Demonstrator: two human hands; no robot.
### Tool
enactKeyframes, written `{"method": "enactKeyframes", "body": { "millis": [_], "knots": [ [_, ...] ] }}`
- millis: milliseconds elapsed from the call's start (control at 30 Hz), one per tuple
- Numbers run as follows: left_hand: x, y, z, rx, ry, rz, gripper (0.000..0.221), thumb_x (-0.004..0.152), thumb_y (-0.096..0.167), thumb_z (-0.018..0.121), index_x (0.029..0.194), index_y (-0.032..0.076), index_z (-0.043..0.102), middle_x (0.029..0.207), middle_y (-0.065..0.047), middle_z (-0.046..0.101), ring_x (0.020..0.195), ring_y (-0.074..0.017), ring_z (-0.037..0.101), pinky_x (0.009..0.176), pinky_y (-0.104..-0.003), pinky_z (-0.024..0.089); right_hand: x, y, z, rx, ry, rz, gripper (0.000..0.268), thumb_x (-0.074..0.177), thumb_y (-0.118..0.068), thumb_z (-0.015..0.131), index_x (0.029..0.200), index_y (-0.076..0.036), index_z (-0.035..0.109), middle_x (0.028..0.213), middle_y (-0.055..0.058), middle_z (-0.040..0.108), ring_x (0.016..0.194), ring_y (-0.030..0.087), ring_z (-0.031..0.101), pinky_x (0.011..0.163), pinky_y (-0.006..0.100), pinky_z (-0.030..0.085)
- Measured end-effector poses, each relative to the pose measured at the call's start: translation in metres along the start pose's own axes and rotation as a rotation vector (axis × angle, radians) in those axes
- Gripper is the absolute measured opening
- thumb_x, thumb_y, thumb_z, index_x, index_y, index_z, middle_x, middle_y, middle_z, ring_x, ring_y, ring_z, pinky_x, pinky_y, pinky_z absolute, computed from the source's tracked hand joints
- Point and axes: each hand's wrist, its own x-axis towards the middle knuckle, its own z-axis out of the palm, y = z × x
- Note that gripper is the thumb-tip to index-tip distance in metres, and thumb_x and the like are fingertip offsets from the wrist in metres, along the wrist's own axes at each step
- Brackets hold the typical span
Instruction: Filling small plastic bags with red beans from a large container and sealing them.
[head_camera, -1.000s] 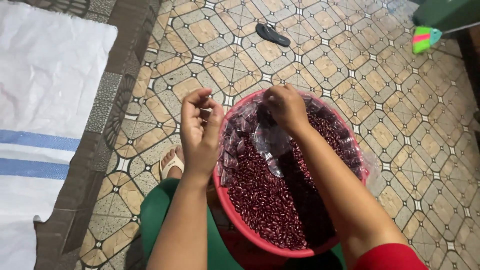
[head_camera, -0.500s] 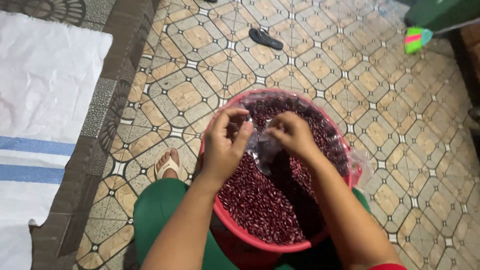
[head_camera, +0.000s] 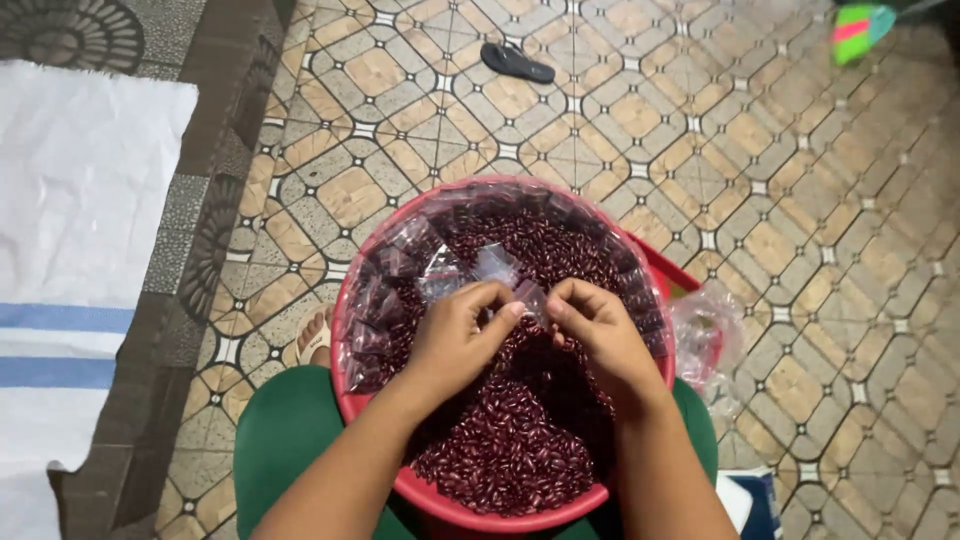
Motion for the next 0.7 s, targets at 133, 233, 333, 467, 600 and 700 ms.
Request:
{"method": "enactKeyframes", "body": {
  "millis": [133, 233, 333, 467, 600, 700],
  "knots": [
    [0.005, -0.009, 0.002, 0.005, -0.127, -0.036, 0.012, 0.092, 0.021, 0.068, 0.084, 0.012, 0.072, 0.077, -0.011, 0.074, 0.082, -0.0330, 0.073, 0.075, -0.039, 0.054, -0.003, -0.020, -0.008, -0.086, -0.031, -0.014, 0.014, 0.095, -0.012, 0.070, 0.089, 0.001, 0.070, 0.067, 0.004, 0.058, 0.061, 0.012, 0.054, 0.053, 0.025, 0.043],
    [0.009, -0.019, 0.004, -0.047, -0.193, -0.063, 0.009, 0.089, 0.016, 0.070, 0.084, 0.008, 0.073, 0.074, -0.015, 0.074, 0.074, -0.0322, 0.071, 0.069, -0.039, 0.054, -0.001, -0.025, -0.014, -0.199, -0.120, -0.064, 0.016, 0.096, -0.013, 0.070, 0.087, 0.000, 0.069, 0.068, 0.006, 0.063, 0.067, 0.015, 0.054, 0.060, 0.030, 0.048],
    [0.010, -0.010, 0.004, -0.309, -0.260, -0.117, 0.021, 0.086, 0.015, 0.075, 0.103, 0.004, 0.071, 0.084, -0.013, 0.072, 0.077, -0.0221, 0.063, 0.070, -0.032, 0.053, -0.003, -0.021, -0.019, -0.002, -0.177, -0.008, 0.019, 0.100, -0.015, 0.065, 0.087, -0.002, 0.067, 0.070, 0.002, 0.059, 0.070, 0.014, 0.054, 0.065, 0.029, 0.050],
    [0.013, 0.003, 0.004, -0.377, -0.358, -0.118, 0.056, 0.081, 0.022, 0.077, 0.132, 0.004, 0.063, 0.114, -0.012, 0.074, 0.095, -0.0195, 0.069, 0.087, -0.033, 0.056, -0.002, -0.016, -0.017, 0.182, -0.389, 0.067, 0.011, 0.100, -0.013, 0.062, 0.099, -0.003, 0.067, 0.089, 0.003, 0.066, 0.078, 0.010, 0.056, 0.074, 0.024, 0.045],
    [0.012, -0.001, 0.007, -0.431, -0.269, -0.050, 0.045, 0.080, 0.016, 0.084, 0.120, 0.000, 0.072, 0.088, -0.011, 0.069, 0.082, -0.0163, 0.059, 0.067, -0.025, 0.052, -0.004, -0.026, 0.008, 0.227, -0.338, 0.054, 0.017, 0.099, -0.014, 0.063, 0.093, 0.001, 0.069, 0.076, 0.007, 0.066, 0.073, 0.015, 0.062, 0.065, 0.029, 0.054],
    [0.011, -0.001, 0.009, -0.451, -0.243, -0.100, 0.050, 0.078, 0.018, 0.086, 0.123, 0.000, 0.071, 0.087, -0.009, 0.067, 0.084, -0.0143, 0.056, 0.067, -0.023, 0.053, -0.001, -0.018, 0.007, 0.276, -0.349, 0.038, 0.018, 0.100, -0.016, 0.062, 0.095, 0.000, 0.067, 0.076, 0.010, 0.066, 0.076, 0.019, 0.066, 0.065, 0.030, 0.054]
  ]
}}
